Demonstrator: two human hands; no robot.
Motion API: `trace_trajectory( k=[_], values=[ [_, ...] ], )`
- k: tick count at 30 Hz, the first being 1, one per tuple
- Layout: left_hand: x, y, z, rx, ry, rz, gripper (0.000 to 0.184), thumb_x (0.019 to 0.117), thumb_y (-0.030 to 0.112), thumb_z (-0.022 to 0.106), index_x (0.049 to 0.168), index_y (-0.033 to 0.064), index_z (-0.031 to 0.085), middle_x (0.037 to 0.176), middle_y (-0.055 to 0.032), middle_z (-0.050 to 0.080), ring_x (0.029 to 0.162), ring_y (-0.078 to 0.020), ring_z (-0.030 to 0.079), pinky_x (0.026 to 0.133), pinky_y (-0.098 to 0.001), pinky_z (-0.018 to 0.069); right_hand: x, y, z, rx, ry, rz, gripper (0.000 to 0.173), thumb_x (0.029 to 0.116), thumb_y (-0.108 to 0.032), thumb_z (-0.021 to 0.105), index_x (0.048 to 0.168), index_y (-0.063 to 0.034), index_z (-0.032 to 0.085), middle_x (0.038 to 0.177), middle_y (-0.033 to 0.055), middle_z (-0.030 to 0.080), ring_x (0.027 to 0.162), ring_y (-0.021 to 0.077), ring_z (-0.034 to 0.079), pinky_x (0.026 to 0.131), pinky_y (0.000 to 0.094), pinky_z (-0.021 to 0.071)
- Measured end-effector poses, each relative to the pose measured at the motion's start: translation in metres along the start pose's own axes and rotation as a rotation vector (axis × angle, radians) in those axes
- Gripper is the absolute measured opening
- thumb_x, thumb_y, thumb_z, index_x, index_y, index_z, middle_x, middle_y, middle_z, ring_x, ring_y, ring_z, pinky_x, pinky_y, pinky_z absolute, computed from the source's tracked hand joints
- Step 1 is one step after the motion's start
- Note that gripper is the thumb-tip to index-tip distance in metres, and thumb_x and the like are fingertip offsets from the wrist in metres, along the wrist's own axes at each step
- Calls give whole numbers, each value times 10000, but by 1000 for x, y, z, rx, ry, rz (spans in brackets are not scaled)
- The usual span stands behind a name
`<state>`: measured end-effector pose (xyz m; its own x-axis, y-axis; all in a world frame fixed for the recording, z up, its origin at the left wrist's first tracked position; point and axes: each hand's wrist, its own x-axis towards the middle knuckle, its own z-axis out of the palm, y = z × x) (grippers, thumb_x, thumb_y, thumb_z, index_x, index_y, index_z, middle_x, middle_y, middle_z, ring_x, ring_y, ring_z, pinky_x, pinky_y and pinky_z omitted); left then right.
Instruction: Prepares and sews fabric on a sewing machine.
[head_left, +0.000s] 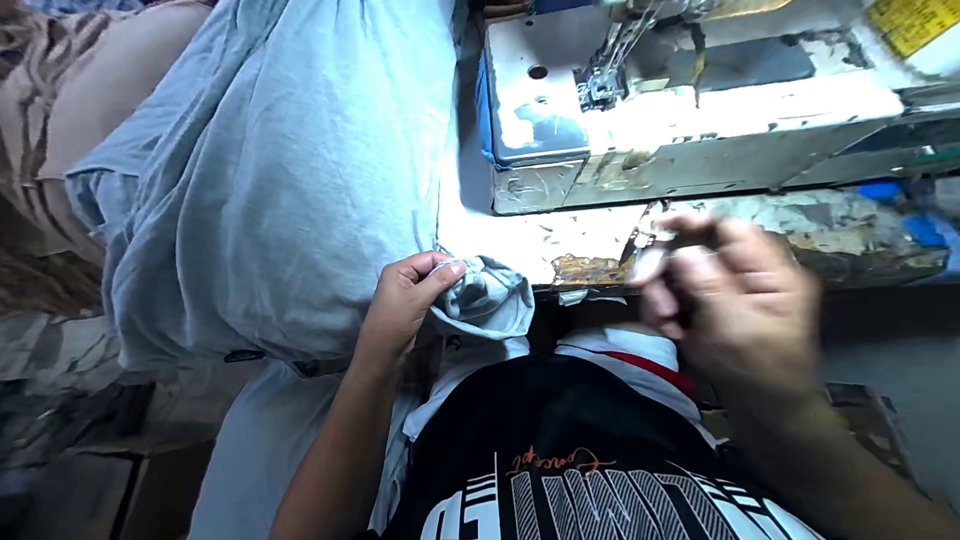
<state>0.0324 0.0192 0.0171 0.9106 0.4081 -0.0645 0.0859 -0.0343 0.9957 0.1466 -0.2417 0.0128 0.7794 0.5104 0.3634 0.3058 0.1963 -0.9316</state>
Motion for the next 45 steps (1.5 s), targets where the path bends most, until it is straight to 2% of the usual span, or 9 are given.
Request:
trace_trajectory(
  k=[3, 5, 8, 11, 14, 18, 24, 41, 45],
  values=[
    [-3, 1, 3, 30, 10, -2, 139, 993, 65, 625, 921, 79, 743, 763, 28, 697, 655, -15, 639, 613, -181, 549, 16, 22, 48, -80, -201, 1, 347, 995, -187, 626, 1316, -56, 629, 889, -63, 627, 670, -39, 528, 604, 126, 470],
    [-5, 2, 4, 67, -9, 17, 131, 992, 86, 633, 919, 89, 742, 751, 29, 685, 629, -9, 619, 576, -165, 524, 34, 38, 68, -167, -254, 17, 366, 958, -227, 686, 1272, -40, 668, 872, -34, 600, 696, -9, 513, 634, 148, 442],
    [-2, 5, 2, 84, -46, 50, 139, 989, 65, 628, 903, 70, 738, 758, 18, 680, 647, -19, 616, 603, -177, 527, 53, 52, 75, -227, -161, -21, 111, 966, -150, 650, 961, -62, 718, 820, -33, 639, 693, -29, 548, 644, 148, 448],
    [2, 4, 1, 93, -56, 18, 154, 994, 81, 628, 882, 76, 733, 718, 19, 660, 588, -12, 579, 552, -158, 493, 51, 45, 54, -358, -43, -66, 184, 1036, -163, 573, 1102, -20, 669, 861, 18, 613, 664, 15, 527, 612, 173, 449],
    [5, 5, 1, 103, -46, -18, 153, 1009, 129, 626, 897, 99, 725, 669, 22, 620, 496, -1, 506, 465, -136, 427, 29, 25, 52, -162, -213, 151, 285, 1092, -232, 423, 1311, -104, 554, 796, -13, 569, 496, 44, 502, 421, 204, 459],
    [7, 6, 3, 72, -44, -29, 152, 1021, 130, 606, 928, 98, 722, 687, 26, 628, 514, 3, 525, 478, -133, 443, 5, 30, 76, 192, -348, 307, 281, 1105, -178, 413, 1208, -53, 643, 798, -36, 629, 523, -1, 544, 463, 158, 499],
    [5, 5, 2, 38, -57, -5, 155, 1029, 132, 587, 954, 92, 716, 749, 23, 656, 618, -10, 598, 563, -154, 500, 5, 43, 91, 92, -299, 225, 284, 1106, -182, 428, 1232, -34, 635, 784, -33, 618, 511, -13, 518, 453, 137, 466],
    [4, 0, 0, 0, -81, 42, 144, 994, 52, 610, 947, 65, 745, 786, 11, 698, 675, -22, 640, 629, -177, 545, -2, 43, 87, 103, -226, 252, 286, 1102, -166, 421, 1243, -39, 635, 777, -22, 621, 499, -1, 527, 448, 148, 480],
    [4, -1, 1, 66, -87, 78, 130, 981, 55, 628, 954, 70, 755, 832, 24, 699, 705, -18, 635, 645, -173, 538, 0, 45, 89, -6, -146, 85, 235, 1064, -151, 521, 1229, -33, 640, 805, -15, 623, 537, -4, 522, 479, 148, 469]
  ],
)
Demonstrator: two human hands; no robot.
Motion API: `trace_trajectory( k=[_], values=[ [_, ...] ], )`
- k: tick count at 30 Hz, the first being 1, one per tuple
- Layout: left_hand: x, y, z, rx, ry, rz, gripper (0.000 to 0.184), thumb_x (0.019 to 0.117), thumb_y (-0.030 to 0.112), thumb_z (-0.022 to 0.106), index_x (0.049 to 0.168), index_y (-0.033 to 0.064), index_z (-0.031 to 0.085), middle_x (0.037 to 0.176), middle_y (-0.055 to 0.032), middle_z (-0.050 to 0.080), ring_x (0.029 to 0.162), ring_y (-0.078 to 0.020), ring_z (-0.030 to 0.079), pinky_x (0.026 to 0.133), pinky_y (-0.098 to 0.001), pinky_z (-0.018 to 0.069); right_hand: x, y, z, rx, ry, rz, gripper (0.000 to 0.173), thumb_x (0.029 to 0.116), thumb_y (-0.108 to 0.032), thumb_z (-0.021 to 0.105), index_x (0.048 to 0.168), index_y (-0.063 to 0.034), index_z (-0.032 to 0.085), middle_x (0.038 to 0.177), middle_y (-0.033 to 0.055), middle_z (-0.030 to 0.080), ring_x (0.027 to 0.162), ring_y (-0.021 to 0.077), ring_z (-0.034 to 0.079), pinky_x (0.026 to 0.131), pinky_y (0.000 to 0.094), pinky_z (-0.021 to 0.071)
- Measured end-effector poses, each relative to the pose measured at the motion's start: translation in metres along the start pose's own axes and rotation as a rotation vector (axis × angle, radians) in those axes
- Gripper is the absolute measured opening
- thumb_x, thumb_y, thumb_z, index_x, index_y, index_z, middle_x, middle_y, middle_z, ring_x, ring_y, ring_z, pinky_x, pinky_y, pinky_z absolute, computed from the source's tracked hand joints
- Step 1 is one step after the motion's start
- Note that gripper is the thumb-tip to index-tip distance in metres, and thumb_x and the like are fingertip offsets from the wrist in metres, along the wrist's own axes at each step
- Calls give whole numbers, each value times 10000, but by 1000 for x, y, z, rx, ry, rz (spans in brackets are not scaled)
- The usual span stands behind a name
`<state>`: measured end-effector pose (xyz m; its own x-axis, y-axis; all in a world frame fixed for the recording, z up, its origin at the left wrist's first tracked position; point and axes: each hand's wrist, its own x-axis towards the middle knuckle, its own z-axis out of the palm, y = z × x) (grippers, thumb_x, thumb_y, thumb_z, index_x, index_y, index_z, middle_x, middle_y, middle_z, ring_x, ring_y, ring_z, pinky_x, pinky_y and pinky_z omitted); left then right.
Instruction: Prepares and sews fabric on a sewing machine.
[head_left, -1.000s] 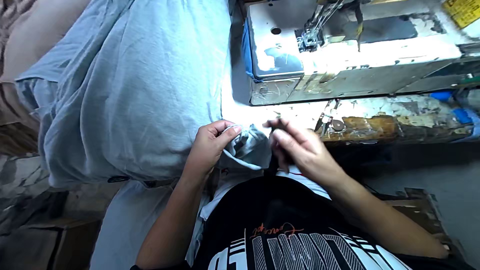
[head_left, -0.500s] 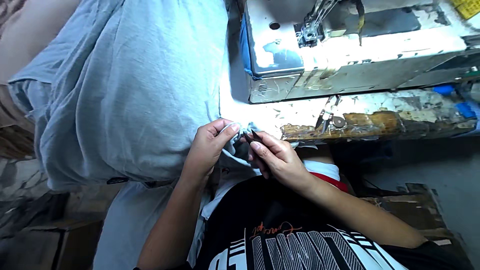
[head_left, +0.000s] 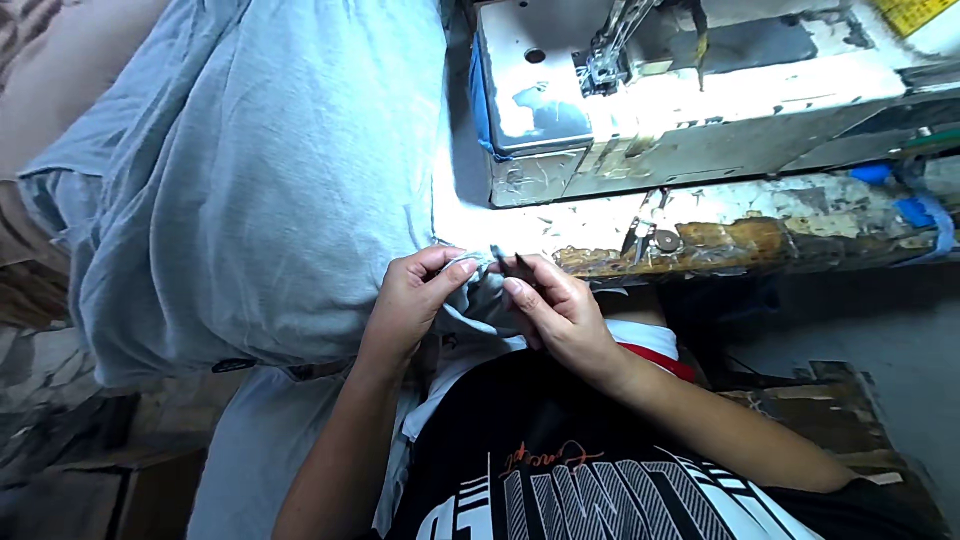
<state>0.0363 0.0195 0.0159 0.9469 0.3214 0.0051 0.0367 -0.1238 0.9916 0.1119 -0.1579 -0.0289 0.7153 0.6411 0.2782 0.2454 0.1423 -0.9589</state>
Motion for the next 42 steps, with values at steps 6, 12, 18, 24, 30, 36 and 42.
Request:
trace_trajectory(
  k=[6, 12, 18, 24, 30, 36, 42],
  values=[
    [3, -5, 2, 160, -60, 78, 205, 1003, 93, 580, 893, 66, 751, 857, 47, 679, 746, 10, 611, 673, -162, 509, 30, 9, 0, -391, 112, -457, 122, 943, -62, 653, 964, 47, 705, 845, 103, 677, 768, 81, 635, 710, 171, 519],
    [0, 1, 0, 101, -25, -12, 263, 1029, 86, 531, 881, 71, 747, 853, 29, 689, 721, -17, 623, 659, -188, 531, 24, 25, -44, -438, 244, -267, 141, 971, -76, 631, 987, 45, 700, 816, 73, 684, 669, 34, 618, 629, 180, 528],
    [3, -2, -2, 82, -62, -2, 269, 1020, 87, 529, 857, 97, 743, 842, 52, 665, 732, -8, 610, 664, -177, 521, 11, -4, -43, -246, 180, -200, 110, 956, -86, 653, 909, 6, 690, 708, -18, 627, 547, -36, 540, 501, 127, 478],
    [-1, 0, -1, -5, -34, -26, 196, 1019, 83, 557, 958, 80, 743, 873, 29, 693, 740, -20, 637, 676, -189, 548, 4, -14, -32, 161, -306, 220, 306, 1088, -199, 460, 1321, -80, 619, 761, -34, 633, 490, -13, 495, 435, 136, 426],
    [2, 1, 3, -7, -4, -27, 118, 977, 45, 630, 973, 72, 745, 856, 15, 718, 725, -29, 662, 664, -189, 565, 1, -9, -13, 234, -210, 299, 266, 1088, -156, 457, 1194, -35, 670, 757, -40, 637, 484, -19, 507, 440, 133, 447],
    [1, 1, 6, 73, -23, 30, 109, 968, 54, 643, 965, 74, 750, 903, 29, 691, 755, -25, 645, 679, -182, 555, -2, -8, -10, 190, -168, 277, 266, 1089, -170, 467, 1202, -47, 673, 748, -34, 637, 476, -15, 503, 432, 133, 440],
    [2, 2, 5, 94, -27, 35, 136, 983, 63, 619, 966, 63, 753, 908, 25, 690, 768, -24, 643, 690, -185, 552, -3, -8, -11, 159, -147, 287, 264, 1093, -174, 462, 1197, -54, 672, 745, -38, 639, 477, -15, 506, 432, 132, 440]
  ],
)
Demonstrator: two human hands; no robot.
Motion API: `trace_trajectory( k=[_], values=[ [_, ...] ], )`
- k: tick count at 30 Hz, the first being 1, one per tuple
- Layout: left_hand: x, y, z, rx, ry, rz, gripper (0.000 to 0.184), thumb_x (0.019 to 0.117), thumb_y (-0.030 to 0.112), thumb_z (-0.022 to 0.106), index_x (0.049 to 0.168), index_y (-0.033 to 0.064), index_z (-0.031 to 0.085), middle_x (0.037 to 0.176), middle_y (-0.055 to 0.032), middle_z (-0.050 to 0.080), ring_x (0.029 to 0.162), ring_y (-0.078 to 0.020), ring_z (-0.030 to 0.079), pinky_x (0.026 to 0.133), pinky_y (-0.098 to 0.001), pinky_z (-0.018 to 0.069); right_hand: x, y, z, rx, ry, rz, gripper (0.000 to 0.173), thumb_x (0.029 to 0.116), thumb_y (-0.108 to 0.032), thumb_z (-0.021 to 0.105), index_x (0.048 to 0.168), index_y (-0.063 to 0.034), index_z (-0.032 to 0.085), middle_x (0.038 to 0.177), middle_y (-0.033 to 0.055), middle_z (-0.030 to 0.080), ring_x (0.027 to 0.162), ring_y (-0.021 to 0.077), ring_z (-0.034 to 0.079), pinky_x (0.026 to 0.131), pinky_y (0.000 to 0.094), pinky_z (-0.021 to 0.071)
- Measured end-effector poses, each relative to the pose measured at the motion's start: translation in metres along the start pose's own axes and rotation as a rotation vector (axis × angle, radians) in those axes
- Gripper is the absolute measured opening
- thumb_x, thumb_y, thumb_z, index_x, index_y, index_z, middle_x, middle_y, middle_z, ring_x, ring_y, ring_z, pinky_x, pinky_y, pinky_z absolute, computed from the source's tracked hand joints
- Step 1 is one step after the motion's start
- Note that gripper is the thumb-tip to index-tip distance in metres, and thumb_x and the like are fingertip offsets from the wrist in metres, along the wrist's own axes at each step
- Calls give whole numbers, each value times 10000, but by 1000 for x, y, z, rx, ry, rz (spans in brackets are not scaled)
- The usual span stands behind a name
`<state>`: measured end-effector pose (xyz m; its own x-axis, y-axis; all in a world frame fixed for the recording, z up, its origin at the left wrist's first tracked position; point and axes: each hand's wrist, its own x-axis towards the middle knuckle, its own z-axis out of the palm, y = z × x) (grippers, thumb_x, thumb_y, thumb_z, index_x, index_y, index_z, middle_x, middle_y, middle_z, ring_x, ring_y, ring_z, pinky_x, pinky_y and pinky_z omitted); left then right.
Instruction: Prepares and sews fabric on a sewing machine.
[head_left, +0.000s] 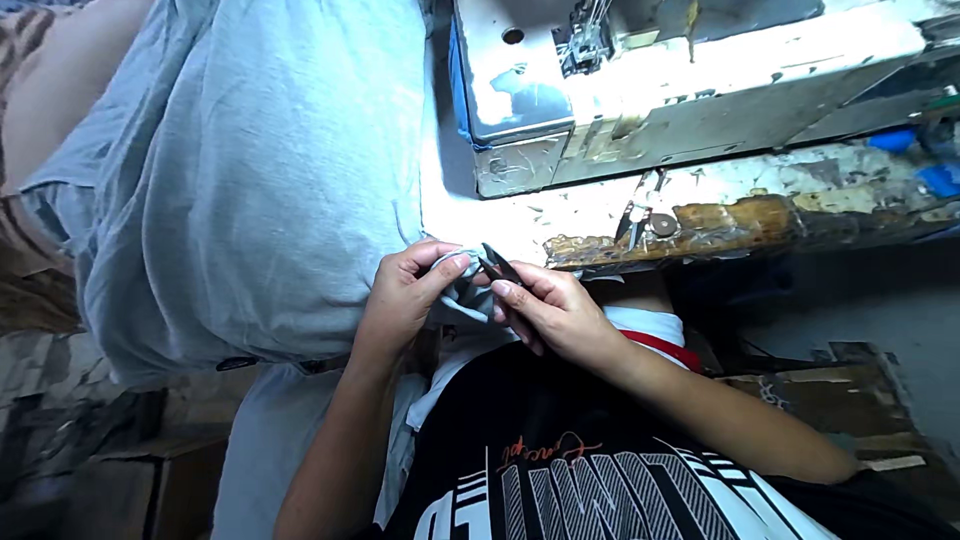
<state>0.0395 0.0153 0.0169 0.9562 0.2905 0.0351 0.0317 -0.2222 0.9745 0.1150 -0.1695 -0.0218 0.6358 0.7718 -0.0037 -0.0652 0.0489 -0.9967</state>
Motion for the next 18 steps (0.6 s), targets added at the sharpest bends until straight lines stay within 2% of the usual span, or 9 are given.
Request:
trace_trajectory(
  k=[6, 12, 18],
  values=[
    [-3, 3, 2, -43, 21, -63, 86, 978, 66, 646, 963, 88, 728, 785, 26, 686, 646, -11, 623, 587, -155, 525, -3, -1, 1, 0, -9, -3, 264, 1090, -159, 456, 1200, -48, 669, 750, -36, 645, 472, -17, 502, 427, 133, 439],
    [-3, 6, 1, -11, -11, -74, 170, 1024, 95, 572, 962, 89, 730, 769, 36, 666, 638, -4, 602, 582, -150, 504, -1, 2, 2, -46, -18, -27, 264, 1089, -165, 466, 1195, -49, 678, 752, -38, 647, 474, -21, 501, 427, 129, 436],
    [-1, 5, 0, -10, -32, -60, 179, 1023, 86, 567, 958, 70, 733, 780, 23, 673, 666, -14, 614, 604, -161, 513, 1, 3, 4, -65, -2, -34, 259, 1091, -164, 460, 1186, -54, 675, 738, -38, 644, 462, -15, 497, 412, 134, 432]
  ],
)
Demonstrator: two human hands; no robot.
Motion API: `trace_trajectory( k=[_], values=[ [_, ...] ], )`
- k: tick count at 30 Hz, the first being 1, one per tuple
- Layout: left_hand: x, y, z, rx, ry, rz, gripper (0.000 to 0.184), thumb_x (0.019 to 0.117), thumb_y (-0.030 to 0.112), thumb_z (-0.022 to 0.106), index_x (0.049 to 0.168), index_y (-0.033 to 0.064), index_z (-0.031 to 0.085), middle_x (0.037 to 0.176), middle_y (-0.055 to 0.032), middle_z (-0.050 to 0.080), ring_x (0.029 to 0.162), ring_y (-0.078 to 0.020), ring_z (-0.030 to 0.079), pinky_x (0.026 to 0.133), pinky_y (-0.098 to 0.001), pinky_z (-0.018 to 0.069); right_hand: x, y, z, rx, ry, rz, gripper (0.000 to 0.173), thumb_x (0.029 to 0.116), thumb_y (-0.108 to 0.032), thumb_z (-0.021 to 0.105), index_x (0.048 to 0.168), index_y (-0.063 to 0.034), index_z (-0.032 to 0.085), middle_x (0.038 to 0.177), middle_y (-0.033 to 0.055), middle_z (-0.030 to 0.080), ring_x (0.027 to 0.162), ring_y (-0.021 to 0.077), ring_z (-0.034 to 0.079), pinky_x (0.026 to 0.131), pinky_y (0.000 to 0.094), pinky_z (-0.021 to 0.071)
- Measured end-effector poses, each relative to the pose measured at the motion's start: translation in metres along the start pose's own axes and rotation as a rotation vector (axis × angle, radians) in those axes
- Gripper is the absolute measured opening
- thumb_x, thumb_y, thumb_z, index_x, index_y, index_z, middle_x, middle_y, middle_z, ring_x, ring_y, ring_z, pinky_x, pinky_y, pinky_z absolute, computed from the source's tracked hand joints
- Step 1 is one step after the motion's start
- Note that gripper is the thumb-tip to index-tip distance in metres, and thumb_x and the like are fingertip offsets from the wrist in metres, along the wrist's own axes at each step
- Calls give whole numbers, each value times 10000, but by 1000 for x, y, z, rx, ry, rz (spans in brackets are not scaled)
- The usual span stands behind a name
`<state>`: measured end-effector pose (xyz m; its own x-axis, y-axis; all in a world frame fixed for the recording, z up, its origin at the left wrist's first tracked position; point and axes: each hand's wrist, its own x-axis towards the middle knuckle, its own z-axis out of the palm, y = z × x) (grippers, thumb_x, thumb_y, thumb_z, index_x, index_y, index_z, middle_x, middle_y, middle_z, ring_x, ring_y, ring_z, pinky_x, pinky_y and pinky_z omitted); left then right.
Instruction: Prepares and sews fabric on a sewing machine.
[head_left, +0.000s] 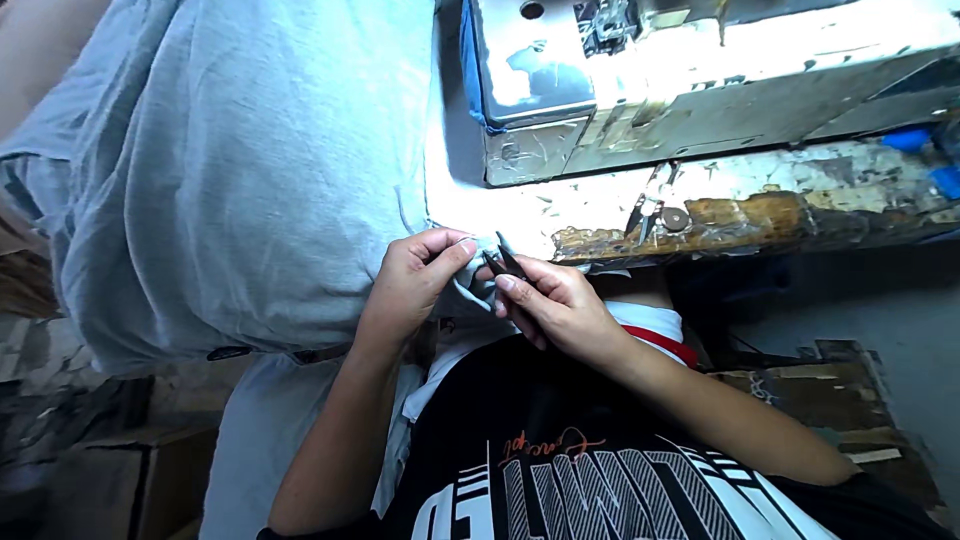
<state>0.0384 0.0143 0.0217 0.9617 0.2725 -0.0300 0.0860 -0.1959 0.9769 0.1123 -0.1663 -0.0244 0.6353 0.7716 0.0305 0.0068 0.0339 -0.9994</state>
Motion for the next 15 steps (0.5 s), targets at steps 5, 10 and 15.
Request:
trace_trajectory(
  k=[5, 10, 15],
  values=[
    [-1, -1, 0, 6, -6, 9, 181, 1027, 95, 569, 957, 75, 734, 774, 22, 671, 659, -10, 612, 593, -154, 509, 1, 1, 1, -2, 5, 11, 254, 1090, -165, 465, 1185, -57, 675, 740, -35, 645, 465, -10, 502, 413, 136, 432],
    [-2, -1, 1, 8, -22, 3, 193, 1040, 100, 548, 985, 69, 730, 800, 18, 680, 681, -16, 624, 615, -165, 522, 1, 1, 1, -4, 3, 7, 247, 1088, -160, 469, 1162, -58, 682, 733, -33, 645, 462, -5, 501, 410, 139, 429],
    [-5, 2, 1, 44, -30, -12, 213, 1053, 114, 529, 1011, 71, 733, 807, 8, 682, 678, -21, 623, 609, -165, 516, 0, 2, 1, -14, 5, 11, 255, 1087, -161, 468, 1165, -66, 691, 722, -36, 637, 462, -1, 499, 411, 142, 428]
  ],
)
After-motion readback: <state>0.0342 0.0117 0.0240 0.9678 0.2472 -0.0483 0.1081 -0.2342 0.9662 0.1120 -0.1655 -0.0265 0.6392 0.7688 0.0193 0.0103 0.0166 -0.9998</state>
